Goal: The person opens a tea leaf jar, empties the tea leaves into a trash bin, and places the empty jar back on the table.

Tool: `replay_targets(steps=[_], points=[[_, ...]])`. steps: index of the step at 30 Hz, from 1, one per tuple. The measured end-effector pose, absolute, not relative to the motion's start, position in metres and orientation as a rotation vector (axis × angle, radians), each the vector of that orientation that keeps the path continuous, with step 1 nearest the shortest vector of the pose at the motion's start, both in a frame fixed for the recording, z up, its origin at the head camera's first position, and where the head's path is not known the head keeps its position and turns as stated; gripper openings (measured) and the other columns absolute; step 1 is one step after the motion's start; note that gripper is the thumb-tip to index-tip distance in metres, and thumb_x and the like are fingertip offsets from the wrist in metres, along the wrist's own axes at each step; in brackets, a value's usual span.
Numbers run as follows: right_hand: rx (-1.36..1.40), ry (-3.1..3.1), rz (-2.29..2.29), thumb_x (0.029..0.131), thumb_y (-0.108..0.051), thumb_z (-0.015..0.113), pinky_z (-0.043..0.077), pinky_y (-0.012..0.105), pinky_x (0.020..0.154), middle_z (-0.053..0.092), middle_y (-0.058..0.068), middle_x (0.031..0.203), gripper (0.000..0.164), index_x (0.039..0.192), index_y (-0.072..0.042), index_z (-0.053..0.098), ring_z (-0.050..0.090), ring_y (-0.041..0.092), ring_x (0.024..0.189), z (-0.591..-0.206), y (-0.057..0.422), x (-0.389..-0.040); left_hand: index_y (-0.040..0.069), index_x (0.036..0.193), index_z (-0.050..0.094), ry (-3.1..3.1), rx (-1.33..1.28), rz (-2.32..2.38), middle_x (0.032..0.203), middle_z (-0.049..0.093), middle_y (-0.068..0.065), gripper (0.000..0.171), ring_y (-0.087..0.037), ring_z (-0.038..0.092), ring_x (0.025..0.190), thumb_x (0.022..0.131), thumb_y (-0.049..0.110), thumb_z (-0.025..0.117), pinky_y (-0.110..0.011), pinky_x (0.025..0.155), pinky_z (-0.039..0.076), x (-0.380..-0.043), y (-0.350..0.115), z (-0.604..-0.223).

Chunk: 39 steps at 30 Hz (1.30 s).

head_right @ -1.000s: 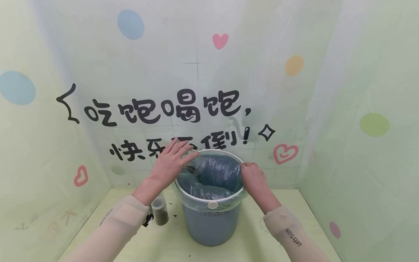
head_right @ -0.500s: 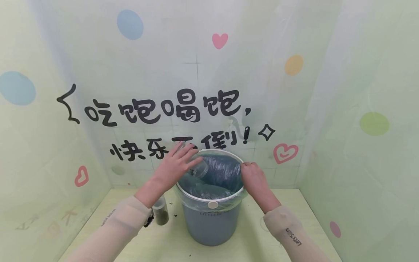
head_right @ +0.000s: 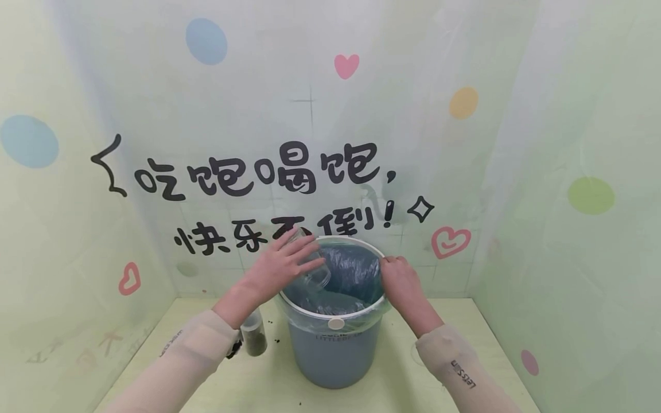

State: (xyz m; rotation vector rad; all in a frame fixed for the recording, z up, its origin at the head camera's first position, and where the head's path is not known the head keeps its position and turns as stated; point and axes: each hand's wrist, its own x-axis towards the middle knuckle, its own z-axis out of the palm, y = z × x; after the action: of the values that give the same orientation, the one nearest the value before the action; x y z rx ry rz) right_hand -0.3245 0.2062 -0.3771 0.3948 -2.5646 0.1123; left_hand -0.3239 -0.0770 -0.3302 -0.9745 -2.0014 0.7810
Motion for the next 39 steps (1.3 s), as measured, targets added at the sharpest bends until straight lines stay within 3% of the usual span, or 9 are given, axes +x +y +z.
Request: replay_targets(steps=[14,22,27,32,36,39], points=[[0.392,-2.548,0.129,0.082,0.006,0.065,0.058,0.045,0.065,0.068,0.015,0.083,0.01,0.09,0.003,0.069,0.062,0.032,0.072,-0.378,0.209,-0.325,0.037,0.139,0.054,-1.986,-0.929,0.565,0.145,0.056,0.006,0.069,-0.017,0.047,0.14,0.083,0.003,0.074,-0.048,0.125,0.025,-0.324,-0.08,-0.331],[0.388,-2.578,0.112,0.085,0.005,0.065,0.059,0.045,0.069,0.069,0.015,0.086,0.01,0.094,0.003,0.07,0.063,0.032,0.075,-0.378,0.208,-0.325,0.034,0.138,0.056,-1.869,-0.907,0.43,0.139,0.059,0.002,0.066,-0.022,0.053,0.133,0.084,-0.001,0.071,-0.052,0.121,0.032,-0.324,-0.085,-0.34],[0.376,-2.602,0.107,0.086,0.005,0.065,0.06,0.045,0.072,0.07,0.016,0.089,0.012,0.096,0.004,0.07,0.063,0.032,0.078,-0.377,0.207,-0.325,0.034,0.141,0.052,-1.882,-0.897,0.451,0.143,0.056,0.002,0.072,-0.022,0.049,0.138,0.083,-0.005,0.07,-0.051,0.124,0.025,-0.323,-0.086,-0.34],[0.38,-2.6,0.111,0.086,0.005,0.064,0.06,0.046,0.072,0.071,0.016,0.089,0.013,0.096,0.003,0.071,0.064,0.033,0.078,-0.378,0.207,-0.325,0.028,0.139,0.054,-1.956,-0.852,0.316,0.137,0.06,-0.002,0.067,-0.025,0.055,0.131,0.079,0.011,0.08,-0.051,0.122,0.031,-0.321,-0.086,-0.34],[0.39,-2.61,0.105,0.086,0.005,0.063,0.059,0.045,0.071,0.07,0.015,0.089,0.012,0.096,0.003,0.071,0.064,0.032,0.078,-0.377,0.206,-0.325,0.021,0.138,0.055,-2.039,-0.792,0.178,0.128,0.065,-0.003,0.078,-0.025,0.062,0.119,0.069,0.03,0.09,-0.044,0.115,0.043,-0.319,-0.089,-0.34],[0.381,-2.625,0.097,0.087,0.005,0.063,0.06,0.045,0.072,0.07,0.015,0.089,0.012,0.096,0.003,0.071,0.064,0.031,0.078,-0.375,0.205,-0.326,0.017,0.14,0.052,-2.165,-0.758,0.114,0.129,0.064,-0.004,0.08,-0.023,0.062,0.118,0.071,0.038,0.088,-0.038,0.108,0.049,-0.319,-0.092,-0.341]])
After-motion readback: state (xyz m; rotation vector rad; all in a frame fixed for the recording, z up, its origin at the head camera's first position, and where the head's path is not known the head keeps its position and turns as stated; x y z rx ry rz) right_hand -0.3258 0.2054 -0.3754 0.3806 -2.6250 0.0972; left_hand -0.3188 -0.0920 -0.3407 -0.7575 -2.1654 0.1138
